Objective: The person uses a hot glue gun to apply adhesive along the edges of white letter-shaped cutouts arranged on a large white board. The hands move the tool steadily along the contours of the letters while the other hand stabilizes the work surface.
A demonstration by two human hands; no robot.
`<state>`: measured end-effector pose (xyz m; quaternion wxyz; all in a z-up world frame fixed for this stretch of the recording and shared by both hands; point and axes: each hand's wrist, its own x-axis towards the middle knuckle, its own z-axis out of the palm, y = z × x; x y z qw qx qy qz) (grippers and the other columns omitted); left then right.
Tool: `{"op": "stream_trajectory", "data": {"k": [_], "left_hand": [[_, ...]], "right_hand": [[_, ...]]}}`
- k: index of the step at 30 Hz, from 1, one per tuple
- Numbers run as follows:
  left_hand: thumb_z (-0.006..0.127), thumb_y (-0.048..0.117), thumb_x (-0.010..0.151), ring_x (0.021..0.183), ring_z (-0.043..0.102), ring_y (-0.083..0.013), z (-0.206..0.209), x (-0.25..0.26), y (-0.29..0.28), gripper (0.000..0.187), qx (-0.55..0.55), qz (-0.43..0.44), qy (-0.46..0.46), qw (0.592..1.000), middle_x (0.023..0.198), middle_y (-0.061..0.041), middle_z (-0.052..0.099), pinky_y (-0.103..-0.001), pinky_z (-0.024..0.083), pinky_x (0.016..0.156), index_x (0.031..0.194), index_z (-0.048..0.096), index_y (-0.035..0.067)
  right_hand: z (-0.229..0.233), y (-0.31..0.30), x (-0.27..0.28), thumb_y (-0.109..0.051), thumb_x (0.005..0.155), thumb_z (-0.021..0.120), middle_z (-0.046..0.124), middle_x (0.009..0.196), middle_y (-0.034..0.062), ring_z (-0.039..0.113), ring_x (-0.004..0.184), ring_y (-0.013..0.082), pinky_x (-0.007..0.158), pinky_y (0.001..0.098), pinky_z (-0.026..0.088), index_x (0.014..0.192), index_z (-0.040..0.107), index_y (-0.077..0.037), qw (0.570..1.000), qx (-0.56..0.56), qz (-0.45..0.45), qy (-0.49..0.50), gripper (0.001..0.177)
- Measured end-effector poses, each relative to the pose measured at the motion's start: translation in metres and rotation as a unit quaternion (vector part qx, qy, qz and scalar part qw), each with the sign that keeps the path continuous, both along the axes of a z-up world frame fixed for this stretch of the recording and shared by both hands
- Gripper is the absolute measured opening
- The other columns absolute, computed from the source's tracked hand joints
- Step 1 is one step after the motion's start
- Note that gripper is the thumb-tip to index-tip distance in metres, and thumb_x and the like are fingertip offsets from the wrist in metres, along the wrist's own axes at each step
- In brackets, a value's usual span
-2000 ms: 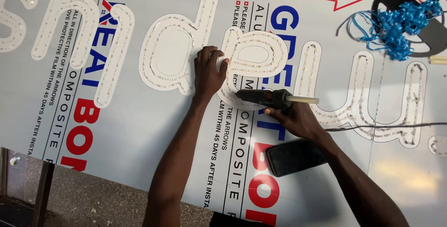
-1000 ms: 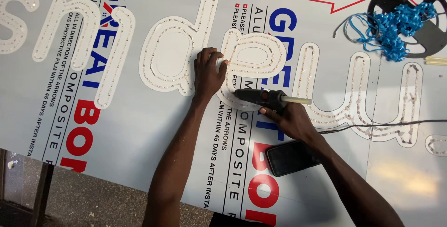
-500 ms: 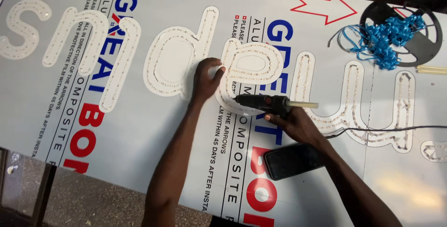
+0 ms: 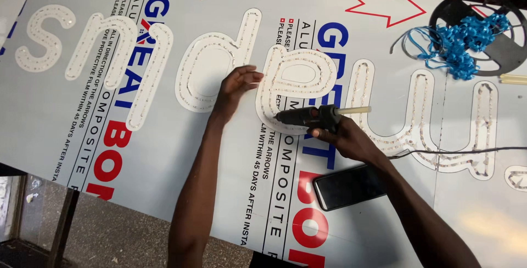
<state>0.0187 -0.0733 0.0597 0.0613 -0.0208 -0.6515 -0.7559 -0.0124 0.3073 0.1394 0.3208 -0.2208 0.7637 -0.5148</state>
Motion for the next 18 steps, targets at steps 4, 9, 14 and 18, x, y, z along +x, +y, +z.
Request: {"op": "stream_trajectory", "data": {"k": [4,9,14,18], "left_hand": [[0.092,0.023,0.093,0.12,0.061,-0.0241,-0.011,-0.002,-0.013,0.04,-0.312,-0.027,-0.076,0.947,0.132,-0.007,0.071,-0.039,0.056,0.108,0.129,0.08,0.012],[0.093,0.021,0.085,0.118,0.055,-0.02,0.008,-0.005,-0.002,0.035,-0.381,-0.065,-0.155,0.909,0.125,-0.001,0.065,-0.039,0.052,0.109,0.117,0.081,0.016],[0.082,0.011,0.089,0.111,0.056,-0.0217,-0.009,-0.009,-0.002,0.02,-0.364,-0.042,-0.132,0.921,0.116,-0.004,0.066,-0.042,0.052,0.103,0.109,0.078,0.013],[0.07,0.001,0.098,0.1,0.062,-0.0157,-0.048,-0.005,-0.012,0.018,-0.344,0.043,-0.045,0.937,0.107,-0.002,0.069,-0.034,0.057,0.091,0.104,0.079,0.015]], "right_hand": [[0.016,-0.01,-0.01,-0.031,0.105,0.08,0.083,0.104,0.0204,0.071,0.089,0.0264,0.091,0.0447,0.056,0.149,0.077,-0.009,1.0,0.009,-0.007,0.012,0.048],[0.016,-0.024,-0.013,-0.037,0.104,0.083,0.08,0.1,0.019,0.067,0.088,0.0258,0.084,0.0449,0.052,0.142,0.078,-0.007,1.0,0.009,-0.008,0.017,0.048],[0.017,-0.035,-0.02,-0.04,0.109,0.078,0.082,0.085,0.0162,0.071,0.083,0.0283,0.086,0.0441,0.051,0.115,0.081,-0.005,0.999,0.03,-0.006,0.037,0.036],[0.028,-0.049,-0.02,-0.04,0.11,0.077,0.083,0.079,0.0125,0.075,0.079,0.0257,0.084,0.0423,0.051,0.111,0.079,-0.006,0.999,0.032,-0.005,0.027,0.034]]}}
